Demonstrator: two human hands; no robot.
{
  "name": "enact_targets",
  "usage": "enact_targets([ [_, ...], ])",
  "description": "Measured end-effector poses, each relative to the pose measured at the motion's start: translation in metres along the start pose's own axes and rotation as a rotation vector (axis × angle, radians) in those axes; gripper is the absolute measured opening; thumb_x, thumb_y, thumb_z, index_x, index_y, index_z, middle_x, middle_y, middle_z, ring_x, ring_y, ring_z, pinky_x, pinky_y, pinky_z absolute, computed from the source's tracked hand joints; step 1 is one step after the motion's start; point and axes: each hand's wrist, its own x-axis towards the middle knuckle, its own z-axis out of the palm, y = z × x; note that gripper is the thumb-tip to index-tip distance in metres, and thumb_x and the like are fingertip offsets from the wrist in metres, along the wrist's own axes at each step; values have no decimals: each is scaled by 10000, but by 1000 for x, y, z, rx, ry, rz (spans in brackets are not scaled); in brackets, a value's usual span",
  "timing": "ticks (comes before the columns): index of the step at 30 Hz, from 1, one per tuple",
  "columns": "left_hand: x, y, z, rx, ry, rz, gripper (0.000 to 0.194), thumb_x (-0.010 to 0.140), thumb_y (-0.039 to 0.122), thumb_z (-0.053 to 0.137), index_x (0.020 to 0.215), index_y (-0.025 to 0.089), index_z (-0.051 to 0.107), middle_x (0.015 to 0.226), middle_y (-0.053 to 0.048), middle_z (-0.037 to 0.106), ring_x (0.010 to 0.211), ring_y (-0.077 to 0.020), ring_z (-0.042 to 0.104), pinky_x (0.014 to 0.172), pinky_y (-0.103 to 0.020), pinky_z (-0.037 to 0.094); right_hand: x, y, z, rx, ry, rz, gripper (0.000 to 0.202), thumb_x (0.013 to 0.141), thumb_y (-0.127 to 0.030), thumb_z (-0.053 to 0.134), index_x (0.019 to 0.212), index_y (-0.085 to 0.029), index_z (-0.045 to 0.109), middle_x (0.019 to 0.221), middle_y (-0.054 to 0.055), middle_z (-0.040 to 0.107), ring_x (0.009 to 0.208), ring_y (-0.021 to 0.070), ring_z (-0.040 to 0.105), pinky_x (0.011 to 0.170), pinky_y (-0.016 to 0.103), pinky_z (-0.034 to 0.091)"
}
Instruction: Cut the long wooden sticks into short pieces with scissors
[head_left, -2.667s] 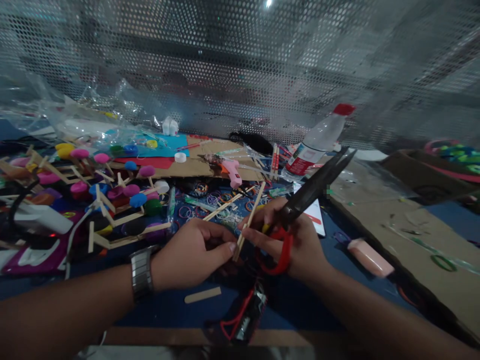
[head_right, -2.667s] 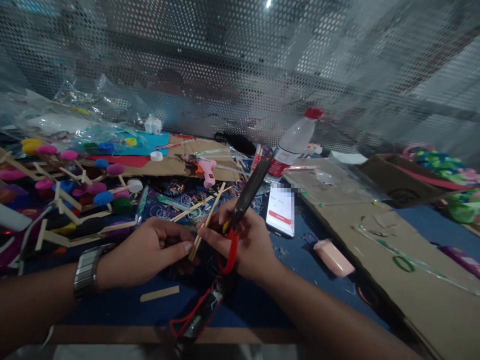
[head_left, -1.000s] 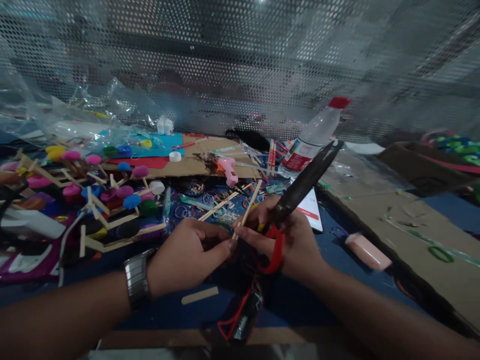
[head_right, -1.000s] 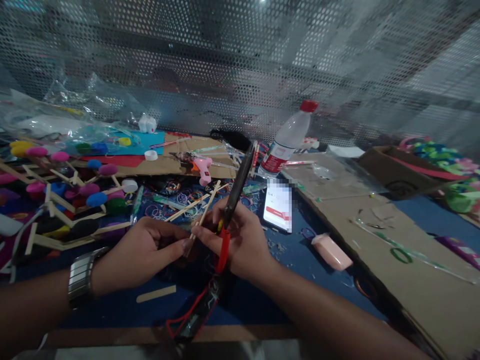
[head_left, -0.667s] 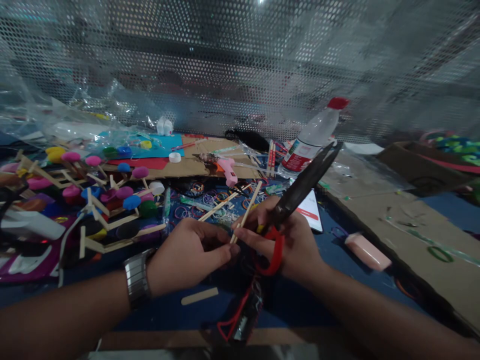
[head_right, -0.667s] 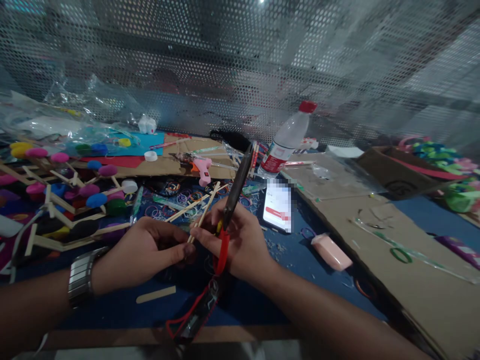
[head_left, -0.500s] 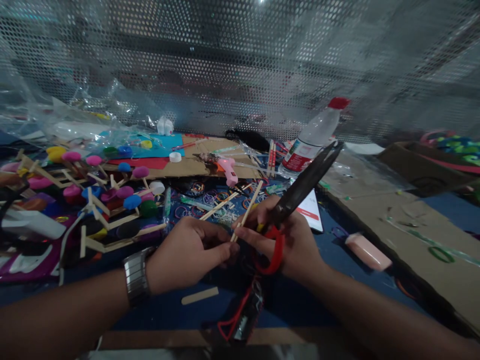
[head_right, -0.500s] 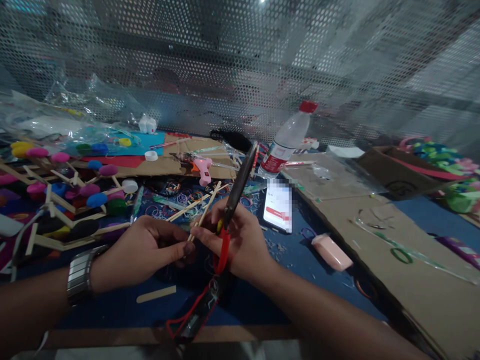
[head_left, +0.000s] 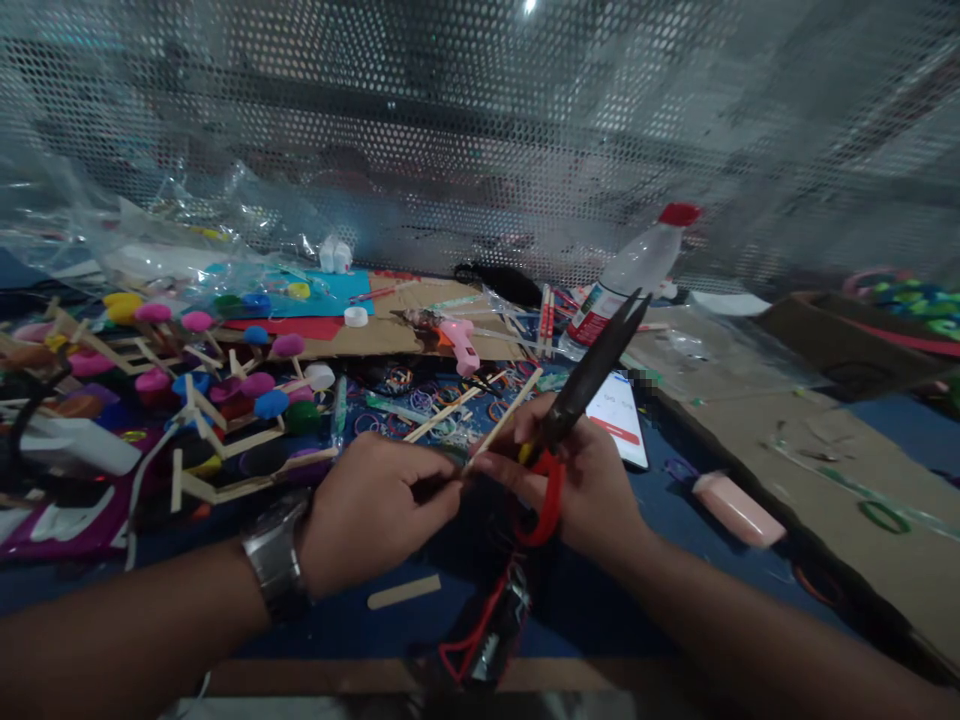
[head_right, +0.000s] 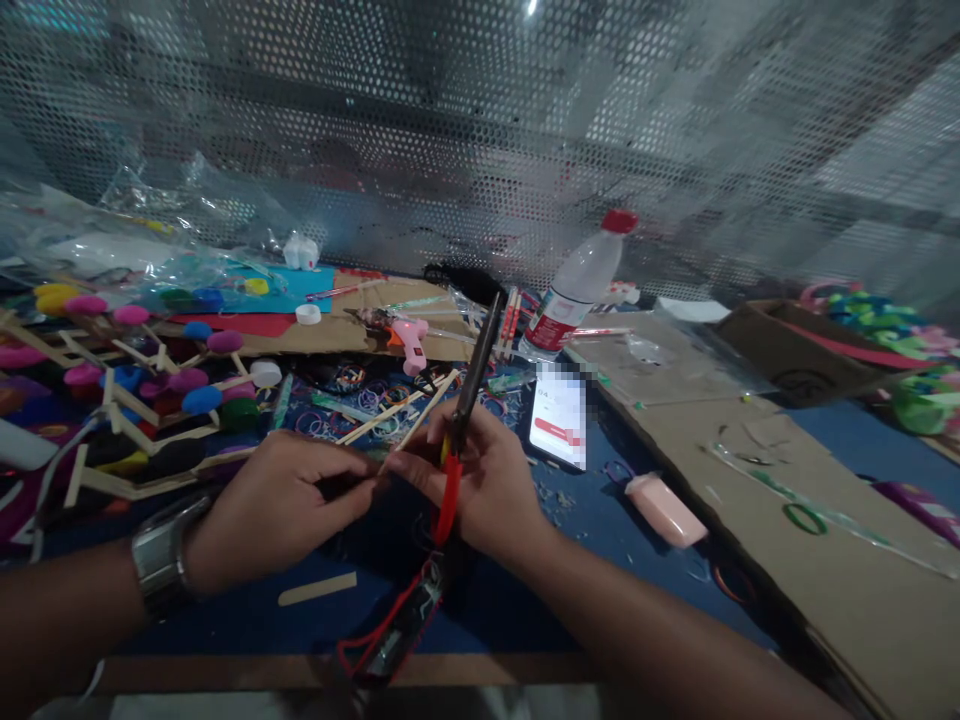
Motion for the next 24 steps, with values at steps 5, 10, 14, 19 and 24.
enact_targets([
  [5, -2, -3, 3, 378, 105, 252, 207, 875, 182, 531, 719, 169, 665, 656, -25, 695, 608, -172, 646, 556, -269, 393, -3, 0, 5, -100, 74, -62, 359, 712, -254, 843, 727, -256, 484, 664, -41, 646, 604, 153, 651, 562, 274, 554],
  [10, -5, -3, 6, 523, 148, 431, 198, 872, 89, 472, 830, 147, 657, 677, -39, 684, 619, -212, 676, 527, -300, 460, -8, 2, 10, -212, 76, -74, 302, 793, -225, 734, 728, -260, 441, 617, -49, 565, 536, 133, 564, 503, 262, 470],
  [14, -7, -3, 6, 505, 167, 473, 194, 876, 77, 467, 830, 138, 644, 672, -36, 675, 599, -209, 664, 517, -304, 463, -8, 3, 11, -280, 68, -126, 291, 816, -218, 690, 719, -261, 419, 595, -68, 469, 515, 121, 495, 470, 248, 410],
  [19, -4, -4, 8, 322, 163, 390, 133, 836, 91, 539, 757, 144, 632, 663, -13, 656, 613, -160, 627, 554, -258, 420, -7, 3, 9, -276, 58, -167, 285, 838, -197, 662, 721, -255, 408, 622, -65, 490, 529, 116, 528, 498, 244, 433],
  [24, 0, -4, 6, -148, 46, 122, 253, 871, 249, 606, 639, 148, 586, 572, 42, 530, 537, -81, 451, 524, -209, 330, -6, 5, 5, -242, 44, -278, 296, 810, -137, 677, 728, -255, 419, 641, -60, 546, 546, 117, 564, 514, 238, 467],
])
